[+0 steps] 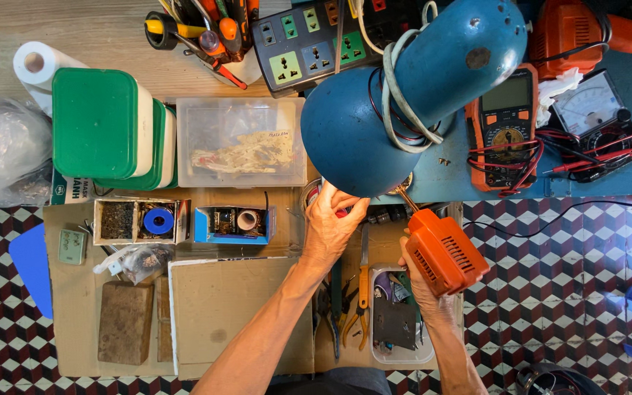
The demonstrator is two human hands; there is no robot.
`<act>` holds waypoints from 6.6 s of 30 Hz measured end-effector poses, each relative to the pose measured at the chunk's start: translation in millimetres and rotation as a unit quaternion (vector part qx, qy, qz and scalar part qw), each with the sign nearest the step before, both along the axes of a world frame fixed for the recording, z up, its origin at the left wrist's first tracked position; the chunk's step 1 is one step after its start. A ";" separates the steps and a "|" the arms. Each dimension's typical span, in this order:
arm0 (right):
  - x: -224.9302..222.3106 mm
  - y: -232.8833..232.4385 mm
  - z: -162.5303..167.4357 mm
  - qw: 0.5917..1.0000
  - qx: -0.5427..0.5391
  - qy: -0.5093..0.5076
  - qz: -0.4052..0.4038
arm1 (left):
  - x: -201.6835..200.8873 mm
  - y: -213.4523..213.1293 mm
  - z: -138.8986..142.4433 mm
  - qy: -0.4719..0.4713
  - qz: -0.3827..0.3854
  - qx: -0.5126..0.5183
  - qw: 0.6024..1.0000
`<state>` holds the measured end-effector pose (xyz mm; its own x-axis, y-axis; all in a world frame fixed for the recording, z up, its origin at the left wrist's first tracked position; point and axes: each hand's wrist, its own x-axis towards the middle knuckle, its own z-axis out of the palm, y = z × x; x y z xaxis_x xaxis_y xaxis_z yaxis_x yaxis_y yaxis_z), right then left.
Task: The person plugs in a heat gun and uses it to heat a small black electronic component on a workbench. They then use pliers to adjust the component and continue heating it with the heat gun.
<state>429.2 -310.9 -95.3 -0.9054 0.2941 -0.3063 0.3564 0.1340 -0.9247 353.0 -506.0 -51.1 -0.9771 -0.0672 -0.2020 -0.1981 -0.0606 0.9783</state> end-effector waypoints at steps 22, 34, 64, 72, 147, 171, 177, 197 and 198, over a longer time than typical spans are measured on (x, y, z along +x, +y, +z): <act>20.8 10.8 -8.3 0.988 0.110 0.082 0.067 | -0.9 0.0 -9.1 -0.005 0.003 -0.023 1.000; 29.3 17.3 -35.3 0.986 0.074 0.124 0.077 | -2.6 -1.8 -8.2 -0.023 -0.001 0.001 1.000; 66.3 51.3 -55.3 0.998 -0.010 0.027 0.052 | -0.9 -1.4 -12.0 -0.007 -0.002 -0.014 1.000; 66.0 50.2 -43.6 0.997 0.015 0.032 0.063 | -0.6 -1.6 -14.1 -0.008 -0.009 -0.026 1.000; 14.9 9.6 30.9 0.998 0.041 0.015 0.050 | -6.8 -3.6 -17.2 -0.255 -0.001 0.296 0.921; 23.5 13.3 15.0 0.995 0.070 0.019 0.071 | -4.3 -4.4 -18.2 -0.241 0.005 0.290 0.926; 32.3 18.6 13.4 0.996 0.055 0.012 0.071 | -4.5 -5.1 -16.8 -0.238 0.006 0.287 0.928; 35.0 21.9 6.0 0.997 0.041 0.021 0.064 | -4.6 -5.1 -22.0 -0.239 0.019 0.263 0.934; 33.2 22.1 4.9 0.995 0.059 0.031 0.068 | -4.4 -5.6 -22.9 -0.238 0.019 0.264 0.935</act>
<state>462.4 -288.8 -90.4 -0.9553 0.1979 -0.2197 0.2708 0.2868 -0.9189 348.6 -511.6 -74.1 -0.7669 0.1318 -0.6280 -0.5913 -0.5255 0.6118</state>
